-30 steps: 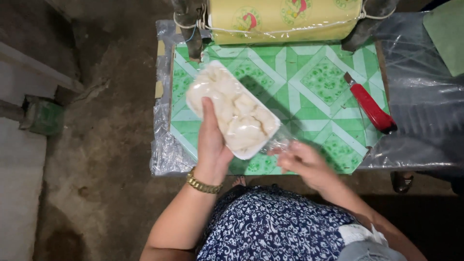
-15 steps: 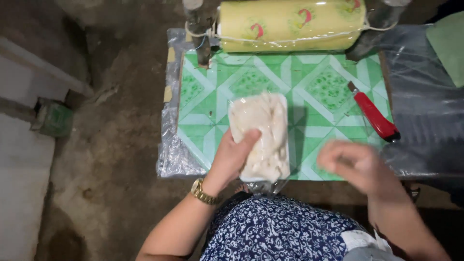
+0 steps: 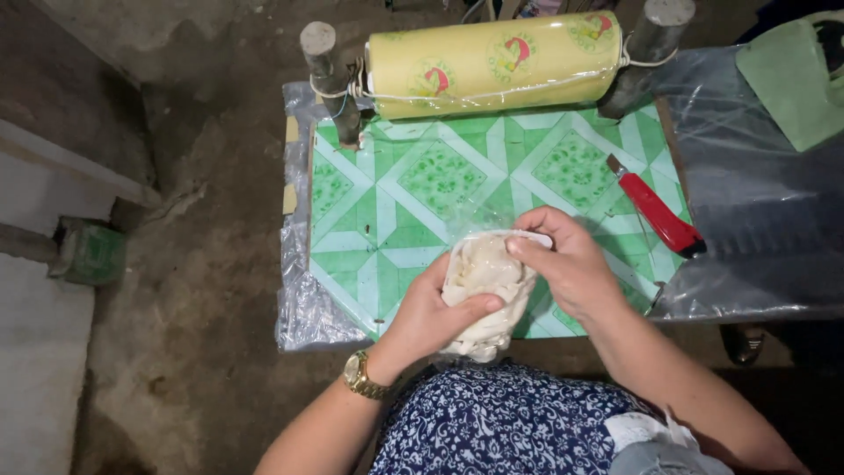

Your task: The person places a container of oyster mushrooms on a table, pulls a sheet of plastic wrap from a roll, and uses a utility knife to cut it. They then wrap the container with the plastic sheet, smoothing it around the edges to secure it.

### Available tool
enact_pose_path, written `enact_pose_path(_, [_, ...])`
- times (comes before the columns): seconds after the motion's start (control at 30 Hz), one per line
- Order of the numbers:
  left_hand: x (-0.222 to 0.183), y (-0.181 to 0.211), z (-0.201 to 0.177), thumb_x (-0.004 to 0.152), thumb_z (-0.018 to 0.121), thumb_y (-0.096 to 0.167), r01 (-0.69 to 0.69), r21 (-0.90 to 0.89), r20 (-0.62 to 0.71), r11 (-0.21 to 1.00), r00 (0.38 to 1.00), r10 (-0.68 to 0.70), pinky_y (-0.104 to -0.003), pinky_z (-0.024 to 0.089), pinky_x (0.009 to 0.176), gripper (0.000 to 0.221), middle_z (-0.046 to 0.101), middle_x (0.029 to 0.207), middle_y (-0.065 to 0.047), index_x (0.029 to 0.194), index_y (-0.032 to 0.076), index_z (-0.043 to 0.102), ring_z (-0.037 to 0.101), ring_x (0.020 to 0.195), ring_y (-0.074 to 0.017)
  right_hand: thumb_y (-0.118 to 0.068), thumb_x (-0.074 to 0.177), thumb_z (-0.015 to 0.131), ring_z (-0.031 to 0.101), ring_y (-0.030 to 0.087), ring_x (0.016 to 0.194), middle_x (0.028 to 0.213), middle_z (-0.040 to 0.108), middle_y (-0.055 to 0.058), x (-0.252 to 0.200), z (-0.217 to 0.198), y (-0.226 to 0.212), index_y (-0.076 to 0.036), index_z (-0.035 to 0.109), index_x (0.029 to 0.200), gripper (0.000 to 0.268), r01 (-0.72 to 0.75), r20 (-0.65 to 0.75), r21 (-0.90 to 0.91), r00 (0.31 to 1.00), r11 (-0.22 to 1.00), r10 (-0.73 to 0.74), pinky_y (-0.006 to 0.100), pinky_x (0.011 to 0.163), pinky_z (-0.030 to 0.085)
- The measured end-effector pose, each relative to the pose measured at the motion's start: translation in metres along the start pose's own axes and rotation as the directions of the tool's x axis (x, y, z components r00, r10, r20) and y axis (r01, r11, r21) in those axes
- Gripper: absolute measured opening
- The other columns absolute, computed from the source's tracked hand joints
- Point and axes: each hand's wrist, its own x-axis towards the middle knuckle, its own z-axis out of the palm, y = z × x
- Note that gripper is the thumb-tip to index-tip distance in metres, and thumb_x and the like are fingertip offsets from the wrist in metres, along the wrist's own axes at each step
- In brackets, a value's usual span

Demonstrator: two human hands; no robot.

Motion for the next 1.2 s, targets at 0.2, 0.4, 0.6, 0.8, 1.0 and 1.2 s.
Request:
enact_pose_path(0.2, [0.015, 0.006, -0.003, 0.068, 0.092, 0.028, -0.015, 0.099, 0.064, 0.995, 0.998, 0.008, -0.047, 0.059, 0.079, 0.066, 0.075, 0.107, -0.025, 0.122, -0.001, 0.066, 0.070, 0.097, -0.0299, -0.012, 0.083, 0.076, 0.057, 0.016, 0.111, 0.118, 0.061, 0.008, 0.004, -0.001, -0.016, -0.005, 0.057, 0.134, 0.055, -0.059, 0.116, 0.077, 0.992, 0.995, 0.049, 0.030, 0.099, 0.048])
enact_pose_path(0.4, [0.021, 0.004, 0.000, 0.072, 0.086, 0.044, -0.152, 0.406, 0.183, 0.901, 0.980, 0.083, -0.049, 0.058, 0.077, 0.069, 0.073, 0.101, -0.024, 0.123, 0.003, 0.063, 0.071, 0.096, -0.0459, -0.004, 0.076, 0.084, 0.060, 0.012, 0.083, 0.091, 0.065, 0.007, 0.005, -0.008, -0.006, -0.004, 0.062, 0.127, 0.055, 0.014, 0.045, -0.053, 0.999, 0.998, -0.012, 0.021, 0.071, 0.048])
enact_pose_path(0.6, [0.045, -0.045, 0.010, 0.080, 0.081, 0.023, -0.513, 0.834, 0.282, 0.204, 0.713, 0.642, -0.047, 0.057, 0.073, 0.063, 0.066, 0.110, -0.021, 0.138, 0.013, 0.059, 0.069, 0.099, -0.0435, -0.012, 0.070, 0.080, 0.055, 0.022, 0.125, 0.136, 0.060, 0.015, 0.003, -0.036, 0.002, -0.009, 0.040, 0.156, 0.094, 0.037, 0.140, 0.143, 0.988, 0.989, -0.057, 0.039, 0.108, 0.044])
enact_pose_path(0.8, [0.041, -0.048, 0.023, 0.074, 0.080, 0.014, -0.565, 0.782, 0.291, 0.262, 0.704, 0.648, -0.046, 0.051, 0.081, 0.073, 0.062, 0.113, -0.023, 0.142, 0.012, 0.055, 0.065, 0.101, -0.0435, -0.045, 0.069, 0.086, 0.046, 0.029, 0.136, 0.155, 0.043, 0.018, -0.006, -0.052, 0.035, -0.003, 0.030, 0.160, 0.114, 0.028, 0.227, 0.392, 0.966, 0.919, -0.126, 0.046, 0.113, 0.041])
enact_pose_path(1.0, [0.029, -0.030, 0.035, 0.088, 0.070, 0.024, -0.620, 0.740, 0.370, 0.261, 0.699, 0.612, -0.045, 0.048, 0.072, 0.058, 0.059, 0.100, -0.015, 0.143, 0.018, 0.054, 0.063, 0.089, -0.0399, 0.009, 0.056, 0.088, 0.057, 0.028, 0.128, 0.147, 0.053, 0.017, -0.003, -0.081, 0.071, -0.003, 0.044, 0.151, 0.106, 0.172, -0.006, 0.037, 0.985, 0.984, -0.172, 0.041, 0.108, 0.050])
enact_pose_path(1.2, [0.053, -0.066, 0.040, 0.099, 0.055, 0.009, -0.447, 0.885, 0.358, -0.133, 0.468, 0.808, -0.050, 0.052, 0.088, 0.035, 0.062, 0.116, -0.027, 0.132, 0.019, 0.062, 0.066, 0.106, -0.0431, -0.010, 0.072, 0.084, 0.057, 0.030, 0.130, 0.140, 0.060, 0.017, -0.006, -0.099, 0.022, -0.006, 0.047, 0.151, 0.087, 0.044, 0.096, -0.212, 0.995, 0.976, -0.024, 0.046, 0.106, 0.047])
